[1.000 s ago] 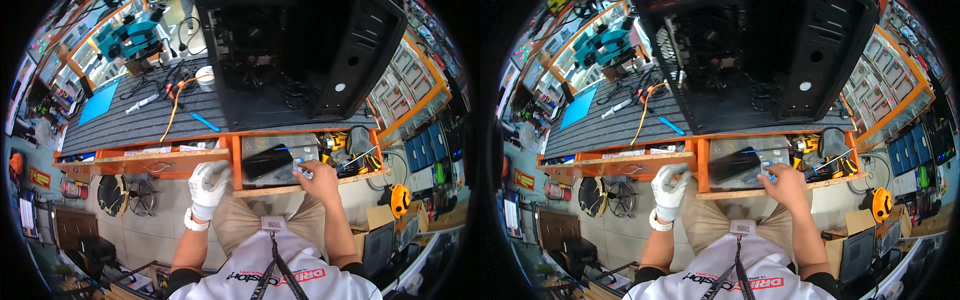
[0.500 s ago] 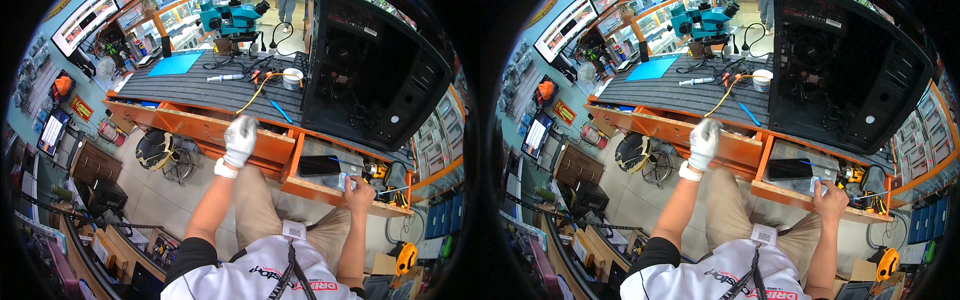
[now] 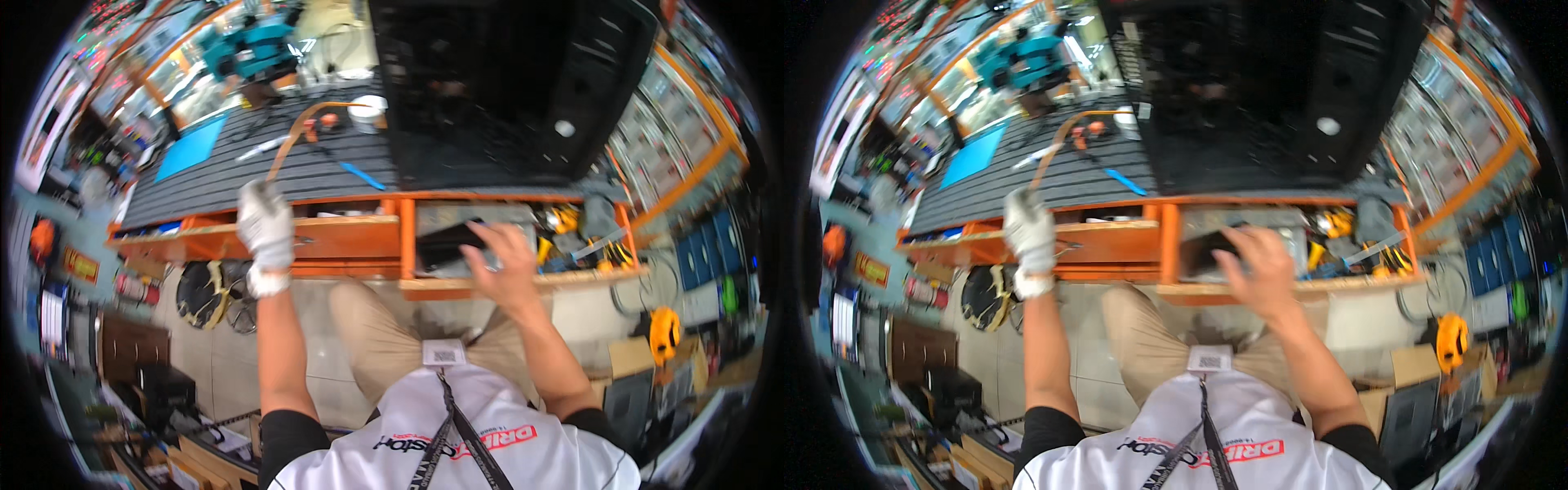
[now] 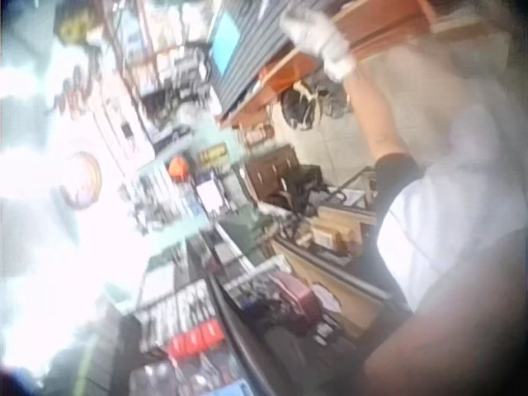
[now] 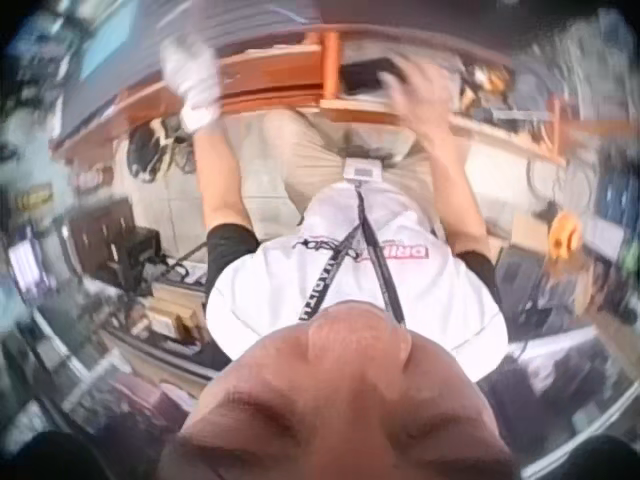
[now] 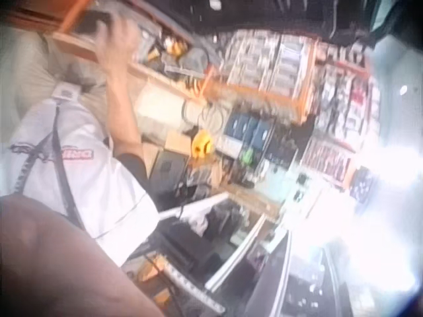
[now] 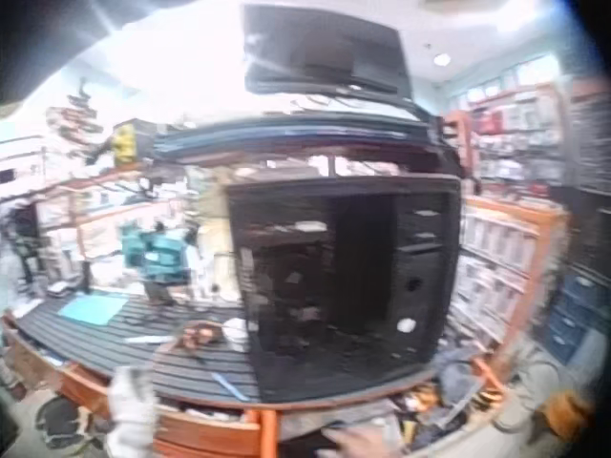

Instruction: The person works on the internal components of a computer tower, handling cables, using a screwdriver, and retrieving small parts from a drawer.

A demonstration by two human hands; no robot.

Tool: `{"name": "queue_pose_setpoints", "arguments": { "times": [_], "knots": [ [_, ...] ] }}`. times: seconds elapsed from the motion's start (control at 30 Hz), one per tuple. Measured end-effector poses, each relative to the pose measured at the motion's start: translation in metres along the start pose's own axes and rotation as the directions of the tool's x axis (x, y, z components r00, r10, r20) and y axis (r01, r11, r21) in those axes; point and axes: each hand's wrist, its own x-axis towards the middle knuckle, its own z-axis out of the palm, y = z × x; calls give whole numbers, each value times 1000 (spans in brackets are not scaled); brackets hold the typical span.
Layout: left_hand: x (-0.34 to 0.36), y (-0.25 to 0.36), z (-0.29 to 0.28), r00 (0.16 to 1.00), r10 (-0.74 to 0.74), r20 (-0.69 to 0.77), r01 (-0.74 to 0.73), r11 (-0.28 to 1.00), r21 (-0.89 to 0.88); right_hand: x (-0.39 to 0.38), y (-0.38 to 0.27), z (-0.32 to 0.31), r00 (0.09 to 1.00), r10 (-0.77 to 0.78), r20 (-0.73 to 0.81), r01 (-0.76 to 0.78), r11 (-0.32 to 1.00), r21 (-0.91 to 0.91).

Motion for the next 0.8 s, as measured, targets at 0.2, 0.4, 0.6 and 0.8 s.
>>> {"name": "queue_pose_setpoints", "arguments": {
  "times": [0.2, 0.4, 0.6, 0.8],
  "knots": [
    [-88, 40, -127, 892, 311, -328, -351, 934, -71, 102, -132, 57, 810, -528, -254, 563, 822, 84],
    [-99, 32, -207, 794, 551, -257, -591, 799, -112, 101, -122, 57, 728, -684, -37, 644, 665, 379],
    [-65, 30, -221, 645, 710, 283, -735, 677, -24, 85, 4, -84, 786, -486, 382, 282, 832, 478],
    [-68, 138, -109, 450, 637, 626, -166, 749, -642, 19, 108, -210, 792, -64, 608, -246, 877, 413]
  ]
}}
